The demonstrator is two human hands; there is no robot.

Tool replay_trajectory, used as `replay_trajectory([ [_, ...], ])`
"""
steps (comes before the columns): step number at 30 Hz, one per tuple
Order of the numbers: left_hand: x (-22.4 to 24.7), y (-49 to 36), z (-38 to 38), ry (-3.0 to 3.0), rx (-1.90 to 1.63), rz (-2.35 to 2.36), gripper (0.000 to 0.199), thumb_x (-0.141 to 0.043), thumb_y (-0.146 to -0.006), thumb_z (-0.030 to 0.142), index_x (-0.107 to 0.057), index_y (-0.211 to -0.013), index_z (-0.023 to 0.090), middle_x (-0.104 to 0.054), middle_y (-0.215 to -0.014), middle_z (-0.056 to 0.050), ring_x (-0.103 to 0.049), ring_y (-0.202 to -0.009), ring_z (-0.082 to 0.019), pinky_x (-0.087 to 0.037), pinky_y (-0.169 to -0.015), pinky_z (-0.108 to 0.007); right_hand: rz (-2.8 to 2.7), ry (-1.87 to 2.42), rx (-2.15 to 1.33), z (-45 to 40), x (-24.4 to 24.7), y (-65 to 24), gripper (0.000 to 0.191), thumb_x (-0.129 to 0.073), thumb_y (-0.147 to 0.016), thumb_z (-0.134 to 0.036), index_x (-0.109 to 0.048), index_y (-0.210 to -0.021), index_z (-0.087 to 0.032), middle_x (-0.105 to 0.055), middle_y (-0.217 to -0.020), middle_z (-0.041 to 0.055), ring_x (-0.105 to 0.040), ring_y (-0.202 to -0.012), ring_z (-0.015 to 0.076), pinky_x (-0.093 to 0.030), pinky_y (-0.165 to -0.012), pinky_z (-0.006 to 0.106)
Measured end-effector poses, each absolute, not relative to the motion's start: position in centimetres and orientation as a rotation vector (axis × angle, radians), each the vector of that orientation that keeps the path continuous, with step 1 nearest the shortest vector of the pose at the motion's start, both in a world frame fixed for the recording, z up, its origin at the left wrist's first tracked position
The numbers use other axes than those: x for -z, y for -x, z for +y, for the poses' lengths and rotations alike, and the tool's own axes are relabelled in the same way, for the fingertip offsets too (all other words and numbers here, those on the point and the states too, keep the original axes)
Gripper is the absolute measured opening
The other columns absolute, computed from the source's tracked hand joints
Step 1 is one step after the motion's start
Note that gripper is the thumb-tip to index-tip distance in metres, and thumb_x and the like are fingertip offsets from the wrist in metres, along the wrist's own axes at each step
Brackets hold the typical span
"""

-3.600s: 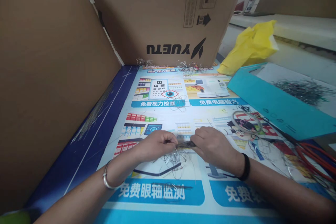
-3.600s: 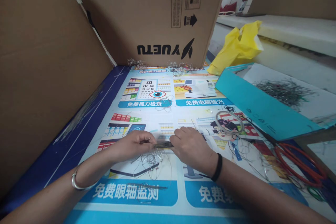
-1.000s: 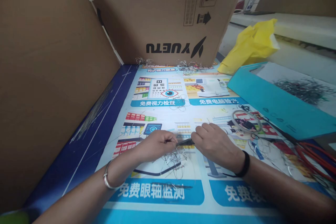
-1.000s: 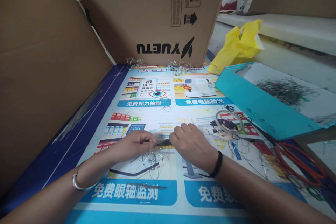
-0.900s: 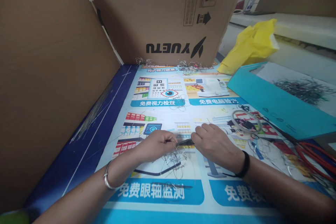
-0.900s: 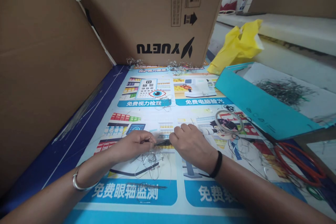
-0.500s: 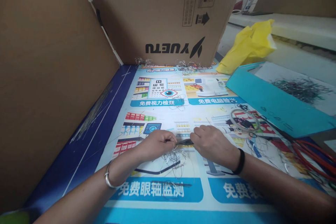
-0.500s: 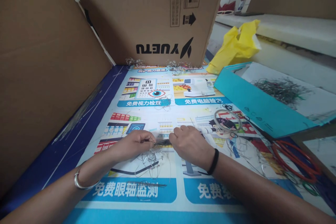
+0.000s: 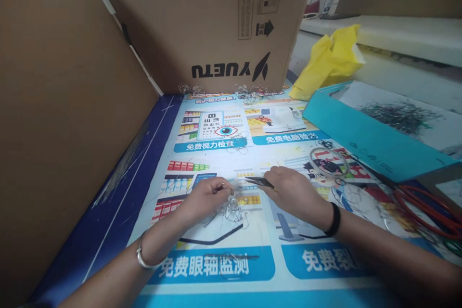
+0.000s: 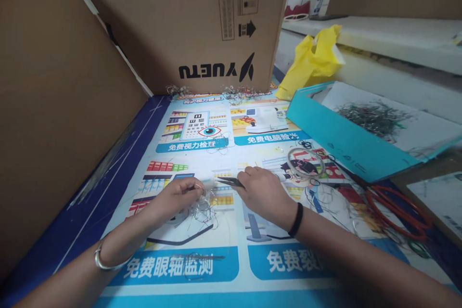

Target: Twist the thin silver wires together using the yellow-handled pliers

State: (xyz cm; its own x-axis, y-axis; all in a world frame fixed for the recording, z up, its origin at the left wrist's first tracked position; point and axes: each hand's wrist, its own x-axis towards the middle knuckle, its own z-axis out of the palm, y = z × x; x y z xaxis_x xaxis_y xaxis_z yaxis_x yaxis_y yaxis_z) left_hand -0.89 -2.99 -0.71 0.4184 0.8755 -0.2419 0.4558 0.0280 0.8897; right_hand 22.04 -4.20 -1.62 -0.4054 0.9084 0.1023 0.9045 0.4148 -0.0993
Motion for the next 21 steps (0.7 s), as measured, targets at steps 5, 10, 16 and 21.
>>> replay_trajectory([
  [5, 1.1, 0.6, -3.2, -1.497, -0.610, 1.245, 0.013, -0.050, -0.076, 0.027, -0.055, -0.071, 0.016, -0.044, -0.056, 0.006, -0.035, -0.043, -0.005, -0.027, -0.042, -0.018, -2.598, 1.647, -0.363, -4.7, 0.5, -22.6, 0.025, -0.044, -0.085, -0.040, -0.058, -0.085, -0.020, -0.063, -0.084, 0.0043, -0.058, -0.076, 0.0185, -0.032, -0.060, 0.026],
  [10, 1.3, 0.4, -3.5, -1.469, -0.693, 1.265, 0.014, -0.051, -0.077, 0.027, -0.056, -0.072, 0.015, -0.045, -0.056, 0.005, -0.037, -0.045, -0.006, -0.030, -0.043, -0.017, -2.653, 1.637, -0.420, -4.9, -0.1, -22.7, 0.027, -0.043, -0.085, -0.041, -0.059, -0.081, -0.020, -0.065, -0.083, 0.0051, -0.059, -0.077, 0.0198, -0.032, -0.059, 0.026],
  [16, 1.4, 0.4, -3.8, -1.495, -0.699, 1.246, 0.013, -0.051, -0.078, 0.027, -0.056, -0.072, 0.015, -0.046, -0.057, 0.004, -0.037, -0.046, -0.006, -0.031, -0.045, -0.017, -2.657, 1.679, -0.406, -5.0, -0.6, -22.6, 0.028, -0.044, -0.084, -0.041, -0.060, -0.080, -0.019, -0.066, -0.081, 0.0050, -0.060, -0.073, 0.0202, -0.031, -0.054, 0.026],
  [21, 1.5, 0.3, -3.8, -1.503, -0.717, 1.235, 0.014, -0.051, -0.078, 0.027, -0.055, -0.072, 0.016, -0.044, -0.055, 0.005, -0.036, -0.046, -0.006, -0.030, -0.045, -0.017, -2.657, 1.669, -0.367, -5.2, -0.9, -22.6, 0.028, -0.044, -0.084, -0.041, -0.060, -0.079, -0.019, -0.066, -0.080, 0.0050, -0.060, -0.072, 0.0194, -0.031, -0.053, 0.025],
])
